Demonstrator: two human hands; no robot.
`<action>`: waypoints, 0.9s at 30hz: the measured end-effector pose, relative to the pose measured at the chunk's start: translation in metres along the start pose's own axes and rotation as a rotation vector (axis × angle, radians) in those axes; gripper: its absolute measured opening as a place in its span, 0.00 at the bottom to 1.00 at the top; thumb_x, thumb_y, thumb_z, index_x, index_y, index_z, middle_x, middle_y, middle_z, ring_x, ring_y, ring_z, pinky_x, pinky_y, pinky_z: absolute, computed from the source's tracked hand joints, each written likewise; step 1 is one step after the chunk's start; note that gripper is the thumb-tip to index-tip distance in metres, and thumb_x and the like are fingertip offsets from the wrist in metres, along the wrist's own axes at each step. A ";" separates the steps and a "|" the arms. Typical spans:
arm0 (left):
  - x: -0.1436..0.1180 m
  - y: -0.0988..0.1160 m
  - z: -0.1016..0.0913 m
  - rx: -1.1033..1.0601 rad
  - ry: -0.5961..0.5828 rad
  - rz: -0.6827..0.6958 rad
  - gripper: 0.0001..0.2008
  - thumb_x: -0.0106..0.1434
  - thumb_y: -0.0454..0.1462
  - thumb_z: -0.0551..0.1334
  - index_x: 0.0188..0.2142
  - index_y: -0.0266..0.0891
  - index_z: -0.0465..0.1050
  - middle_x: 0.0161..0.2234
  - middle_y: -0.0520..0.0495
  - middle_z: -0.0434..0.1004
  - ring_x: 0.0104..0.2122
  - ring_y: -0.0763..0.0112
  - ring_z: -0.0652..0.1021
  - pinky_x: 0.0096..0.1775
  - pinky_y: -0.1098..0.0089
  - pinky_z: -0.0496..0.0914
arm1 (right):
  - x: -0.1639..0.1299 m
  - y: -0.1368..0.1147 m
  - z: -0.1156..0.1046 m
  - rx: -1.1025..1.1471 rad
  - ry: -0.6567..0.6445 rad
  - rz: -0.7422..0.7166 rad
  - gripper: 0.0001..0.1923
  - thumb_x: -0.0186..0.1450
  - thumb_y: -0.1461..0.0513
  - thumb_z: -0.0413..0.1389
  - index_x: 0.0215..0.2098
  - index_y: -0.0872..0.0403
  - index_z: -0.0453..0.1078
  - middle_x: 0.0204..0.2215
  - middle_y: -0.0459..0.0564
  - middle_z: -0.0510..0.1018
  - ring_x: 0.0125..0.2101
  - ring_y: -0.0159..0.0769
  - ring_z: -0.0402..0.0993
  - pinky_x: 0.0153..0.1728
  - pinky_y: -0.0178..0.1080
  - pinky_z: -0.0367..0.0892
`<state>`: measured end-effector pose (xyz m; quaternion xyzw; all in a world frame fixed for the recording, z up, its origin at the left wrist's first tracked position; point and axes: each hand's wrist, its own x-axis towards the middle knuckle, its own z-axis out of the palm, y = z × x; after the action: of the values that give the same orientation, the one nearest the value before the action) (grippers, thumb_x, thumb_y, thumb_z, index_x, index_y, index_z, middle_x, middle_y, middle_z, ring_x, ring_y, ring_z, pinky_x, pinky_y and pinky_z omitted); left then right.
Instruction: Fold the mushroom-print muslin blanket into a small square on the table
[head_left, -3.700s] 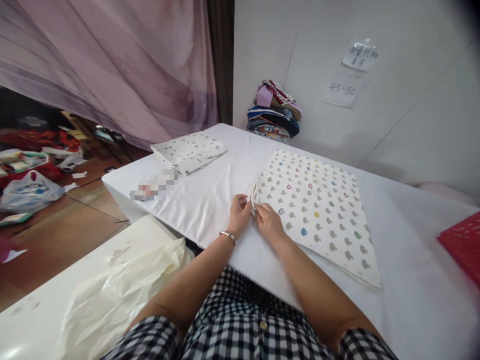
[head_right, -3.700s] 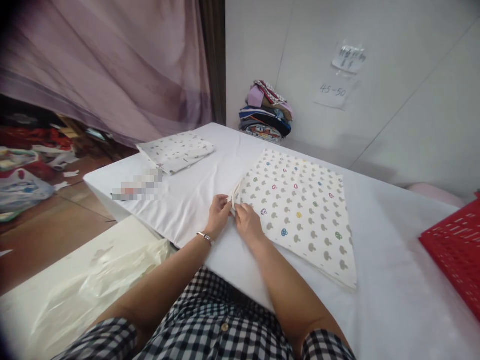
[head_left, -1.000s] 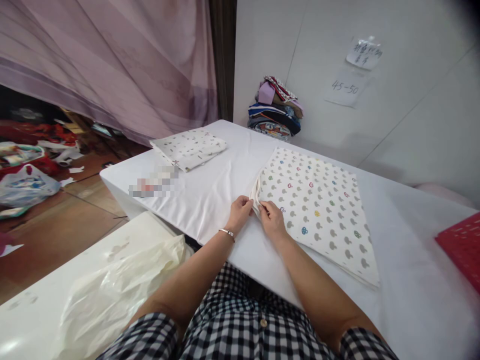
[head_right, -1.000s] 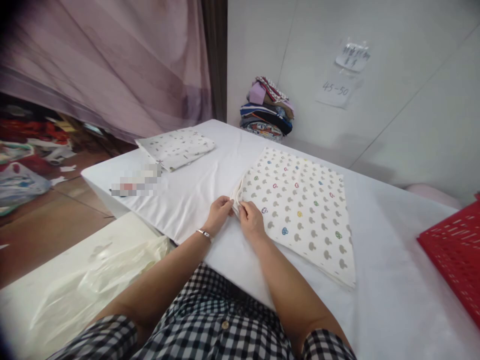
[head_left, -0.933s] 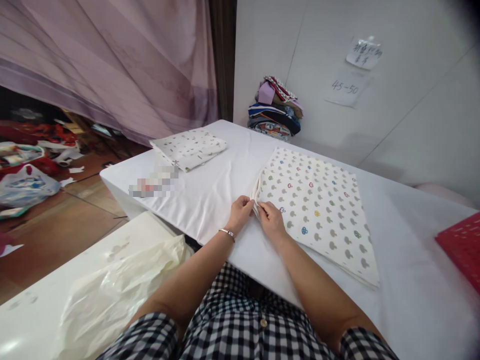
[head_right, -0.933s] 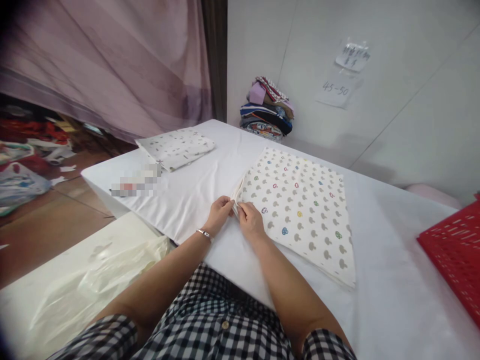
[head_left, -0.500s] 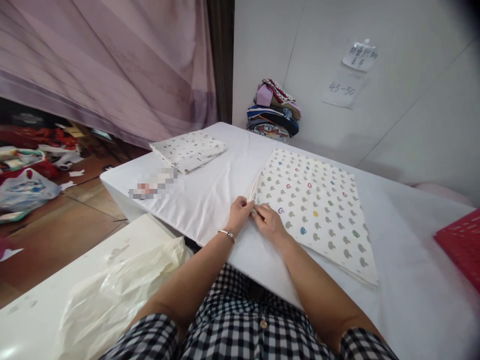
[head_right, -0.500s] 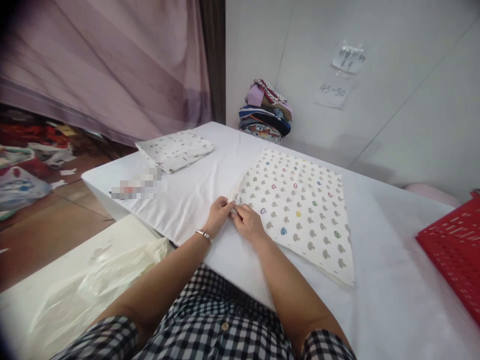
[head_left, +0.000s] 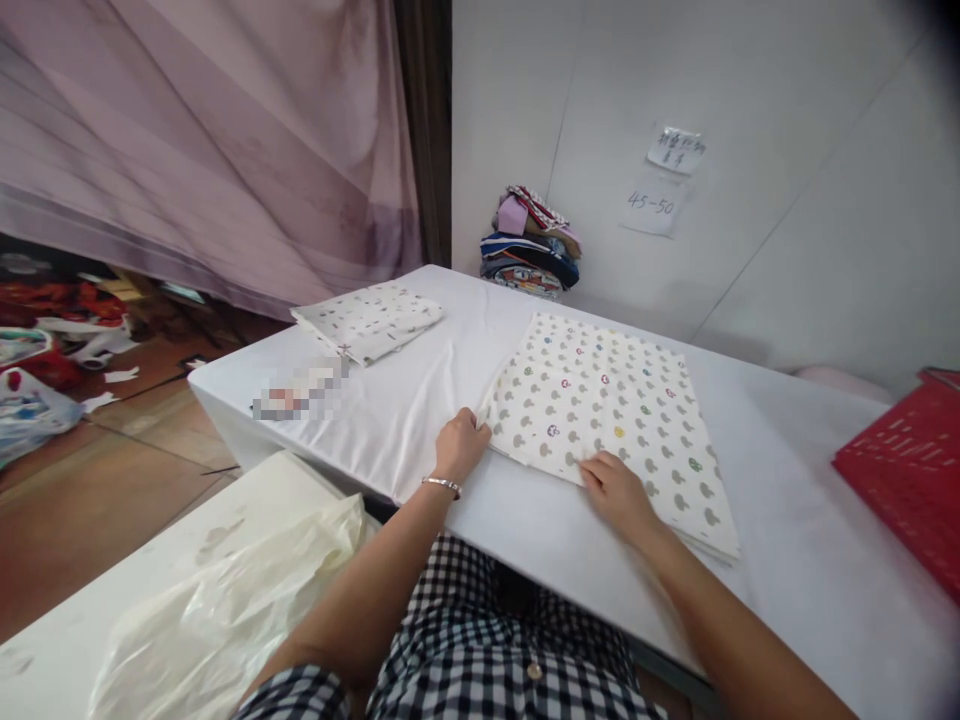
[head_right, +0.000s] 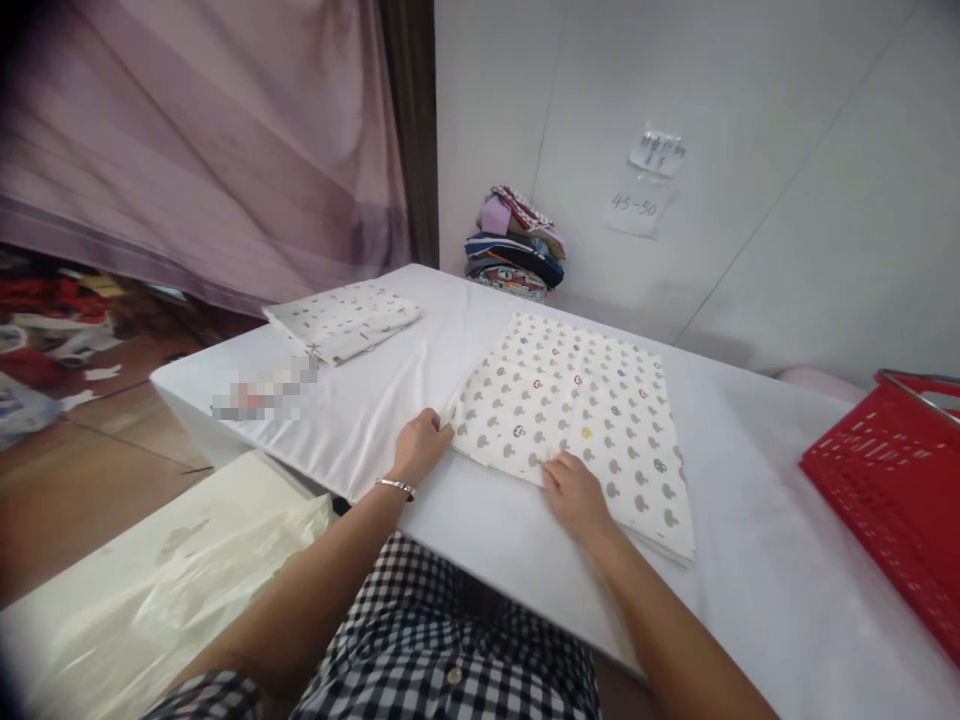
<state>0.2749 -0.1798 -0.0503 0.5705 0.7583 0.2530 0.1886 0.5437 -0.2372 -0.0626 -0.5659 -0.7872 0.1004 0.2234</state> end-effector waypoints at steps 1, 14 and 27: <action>0.000 -0.001 -0.001 0.021 -0.009 0.006 0.04 0.56 0.39 0.55 0.28 0.42 0.62 0.26 0.47 0.72 0.29 0.63 0.73 0.28 0.69 0.59 | -0.010 0.012 -0.011 -0.050 -0.026 0.063 0.16 0.66 0.58 0.43 0.32 0.50 0.72 0.32 0.48 0.73 0.35 0.37 0.69 0.35 0.38 0.63; -0.003 -0.005 0.005 0.050 -0.020 0.066 0.05 0.58 0.39 0.56 0.30 0.41 0.62 0.26 0.48 0.72 0.28 0.64 0.74 0.28 0.70 0.57 | 0.060 -0.006 -0.008 0.078 -0.096 -0.003 0.13 0.62 0.63 0.46 0.30 0.50 0.73 0.35 0.47 0.74 0.38 0.37 0.71 0.40 0.40 0.66; 0.000 -0.013 0.007 -0.006 -0.041 0.058 0.06 0.56 0.38 0.56 0.26 0.42 0.57 0.21 0.52 0.68 0.25 0.67 0.70 0.27 0.71 0.55 | 0.160 0.067 -0.005 -0.339 -0.141 0.237 0.20 0.67 0.57 0.45 0.54 0.51 0.67 0.58 0.57 0.64 0.57 0.47 0.58 0.53 0.51 0.55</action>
<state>0.2685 -0.1811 -0.0641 0.5966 0.7367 0.2491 0.1982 0.5610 -0.0656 -0.0479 -0.6755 -0.7346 0.0314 0.0558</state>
